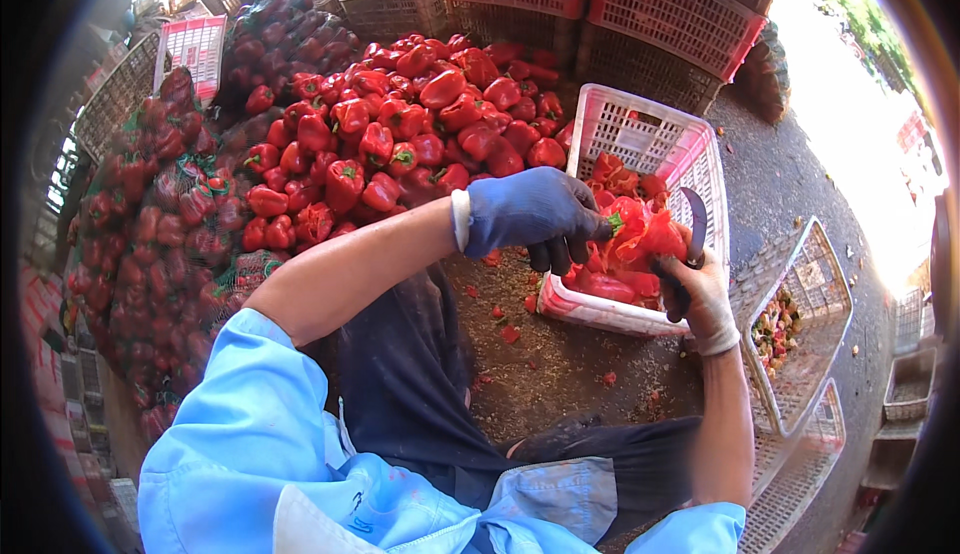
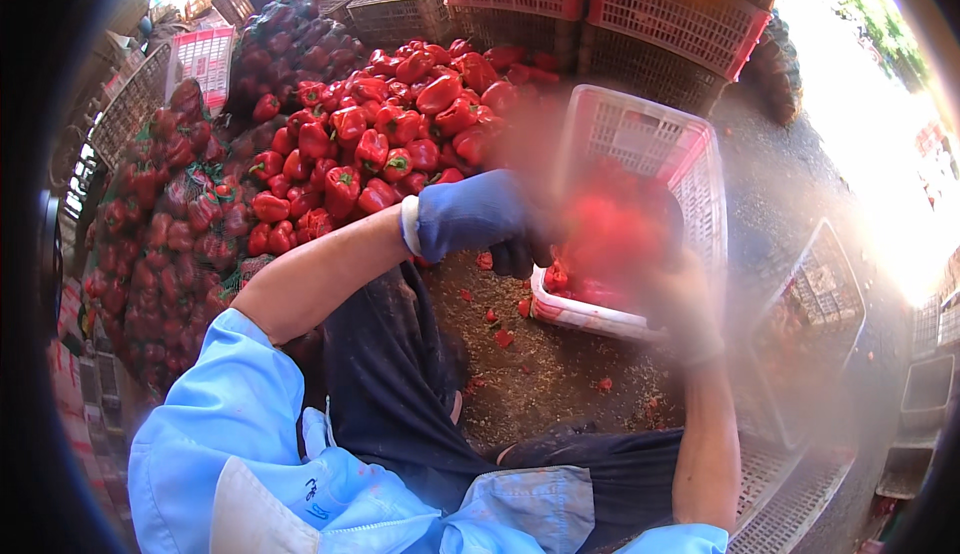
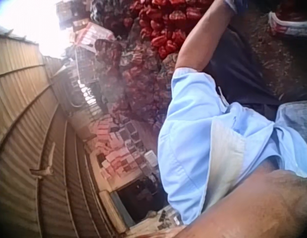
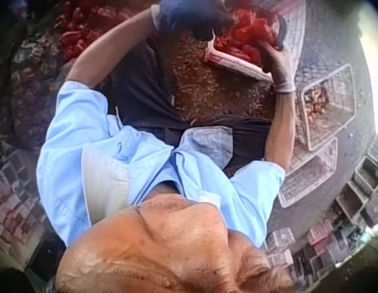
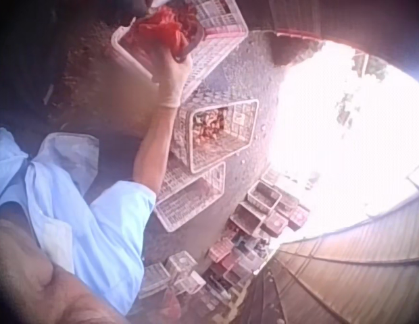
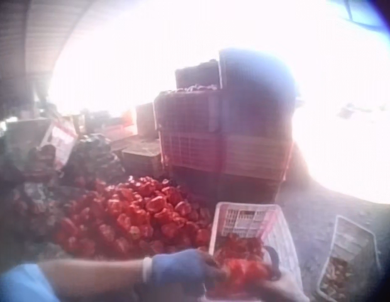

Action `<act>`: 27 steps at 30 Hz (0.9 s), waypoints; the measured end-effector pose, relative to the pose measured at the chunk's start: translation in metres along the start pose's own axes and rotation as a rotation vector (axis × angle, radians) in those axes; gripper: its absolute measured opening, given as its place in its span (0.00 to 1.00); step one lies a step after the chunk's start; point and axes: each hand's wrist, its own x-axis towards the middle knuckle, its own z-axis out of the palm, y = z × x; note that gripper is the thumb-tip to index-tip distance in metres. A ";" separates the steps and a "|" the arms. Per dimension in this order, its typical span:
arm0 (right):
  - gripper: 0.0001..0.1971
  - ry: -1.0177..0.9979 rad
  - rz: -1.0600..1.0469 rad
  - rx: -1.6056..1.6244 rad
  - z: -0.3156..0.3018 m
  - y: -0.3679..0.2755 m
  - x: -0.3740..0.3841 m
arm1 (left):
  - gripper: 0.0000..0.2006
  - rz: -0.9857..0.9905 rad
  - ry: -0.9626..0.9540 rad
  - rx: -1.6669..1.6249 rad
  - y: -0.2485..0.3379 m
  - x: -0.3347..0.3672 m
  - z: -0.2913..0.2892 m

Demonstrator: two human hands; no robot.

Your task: The person removes the stems and cores from red bell peppers using a curved knife and places the processed peppers into a white plastic crate. They reach into a large pile of peppers on the ground to retrieve them one at a time.

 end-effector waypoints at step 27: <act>0.25 0.026 0.015 -0.059 0.000 0.003 0.002 | 0.18 0.354 0.428 1.089 -0.047 0.053 0.007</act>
